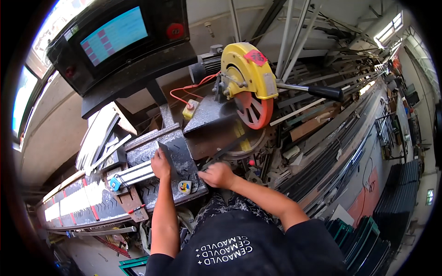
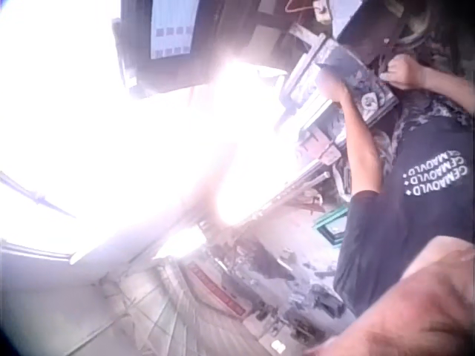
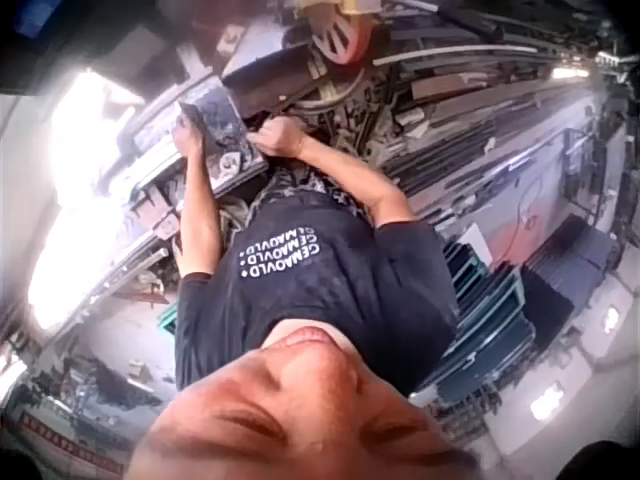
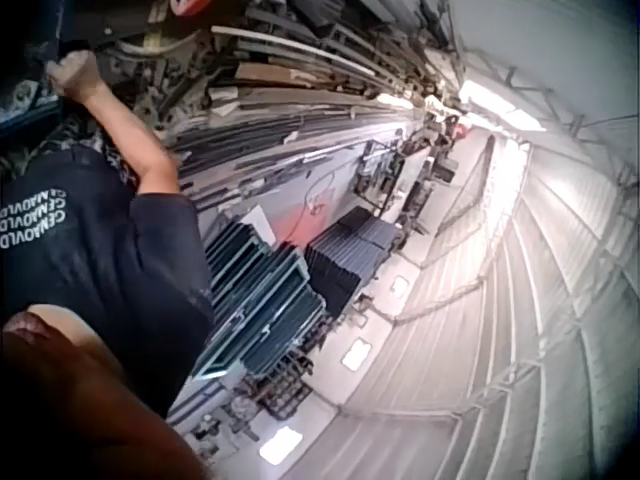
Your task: The person moves a green window frame onto a stack, measures a frame on the floor with a tape measure, and operates a control panel for a cutting saw after retrieving a metal piece.
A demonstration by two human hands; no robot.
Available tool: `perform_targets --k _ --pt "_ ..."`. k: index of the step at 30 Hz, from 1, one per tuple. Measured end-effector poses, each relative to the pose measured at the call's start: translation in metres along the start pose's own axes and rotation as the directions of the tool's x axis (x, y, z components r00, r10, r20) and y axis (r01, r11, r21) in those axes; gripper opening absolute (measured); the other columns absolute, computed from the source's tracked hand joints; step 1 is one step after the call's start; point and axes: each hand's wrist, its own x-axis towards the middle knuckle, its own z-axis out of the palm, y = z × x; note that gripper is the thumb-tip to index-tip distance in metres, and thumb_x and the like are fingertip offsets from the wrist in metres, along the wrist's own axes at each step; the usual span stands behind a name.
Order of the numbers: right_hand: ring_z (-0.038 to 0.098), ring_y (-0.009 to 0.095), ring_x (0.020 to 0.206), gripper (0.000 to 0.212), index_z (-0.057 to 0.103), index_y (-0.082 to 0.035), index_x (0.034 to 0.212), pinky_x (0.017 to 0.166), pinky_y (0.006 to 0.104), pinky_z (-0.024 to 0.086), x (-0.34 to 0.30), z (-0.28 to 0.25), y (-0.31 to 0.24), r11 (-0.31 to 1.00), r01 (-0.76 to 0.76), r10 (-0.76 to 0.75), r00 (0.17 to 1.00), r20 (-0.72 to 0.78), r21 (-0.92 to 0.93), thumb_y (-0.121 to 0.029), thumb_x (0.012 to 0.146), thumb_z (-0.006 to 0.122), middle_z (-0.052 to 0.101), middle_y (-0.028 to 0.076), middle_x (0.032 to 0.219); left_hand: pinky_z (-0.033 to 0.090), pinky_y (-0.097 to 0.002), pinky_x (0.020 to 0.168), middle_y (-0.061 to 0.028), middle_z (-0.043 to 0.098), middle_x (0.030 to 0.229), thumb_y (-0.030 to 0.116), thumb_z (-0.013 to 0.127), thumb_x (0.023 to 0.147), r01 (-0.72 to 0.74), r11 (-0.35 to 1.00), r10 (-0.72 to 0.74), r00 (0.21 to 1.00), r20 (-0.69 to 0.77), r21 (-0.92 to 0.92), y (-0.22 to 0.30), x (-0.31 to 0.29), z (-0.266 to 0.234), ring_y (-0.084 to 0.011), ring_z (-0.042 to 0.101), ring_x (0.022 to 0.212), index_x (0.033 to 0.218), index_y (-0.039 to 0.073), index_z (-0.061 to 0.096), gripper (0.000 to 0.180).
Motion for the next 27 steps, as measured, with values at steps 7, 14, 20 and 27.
perform_targets --k 7,14,20,27 --pt "0.061 0.029 0.062 0.014 0.066 -0.015 0.084 0.056 0.0412 0.048 -0.203 -0.040 0.007 0.577 -0.791 0.817 0.560 0.137 -0.206 -0.018 0.074 0.056 0.062 0.011 0.067 0.043 -0.0470 0.076 -0.0232 0.060 0.096 0.048 0.032 0.092 -0.004 1.000 0.004 1.000 0.012 0.009 -0.012 0.006 0.004 -0.0411 0.056 0.087 0.108 0.008 0.060 0.052" --pt "0.062 0.032 0.076 0.022 0.067 -0.018 0.092 0.068 0.0434 0.049 -0.263 -0.040 0.049 0.250 -0.957 0.959 0.224 0.172 -0.149 -0.022 0.079 0.050 0.065 0.013 0.083 0.043 -0.0463 0.079 -0.0235 0.059 0.100 0.044 0.029 0.093 -0.079 0.993 0.078 0.997 0.009 0.089 -0.022 0.014 0.007 -0.0415 0.056 0.092 0.113 0.004 0.057 0.053" --pt "0.060 0.032 0.086 0.022 0.067 -0.020 0.092 0.073 0.0433 0.048 -0.299 -0.040 0.077 0.126 -0.989 0.954 0.100 0.281 -0.076 -0.024 0.079 0.049 0.064 0.012 0.091 0.038 -0.0430 0.093 -0.0204 0.049 0.121 0.027 0.046 0.090 -0.144 0.859 0.316 0.904 -0.289 0.491 0.030 -0.036 0.020 -0.0349 0.047 0.112 0.123 0.004 0.046 0.040" --pt "0.061 0.032 0.085 0.025 0.066 -0.012 0.092 0.075 0.0420 0.048 -0.404 -0.035 0.116 -0.117 -0.964 0.919 -0.196 0.342 -0.238 -0.026 0.073 0.056 0.065 0.013 0.088 0.040 -0.0447 0.088 -0.0222 0.052 0.109 0.013 0.059 0.078 -0.646 0.753 0.630 0.762 0.149 0.126 0.126 -0.121 0.096 -0.0385 0.048 0.103 0.113 0.004 0.050 0.038"
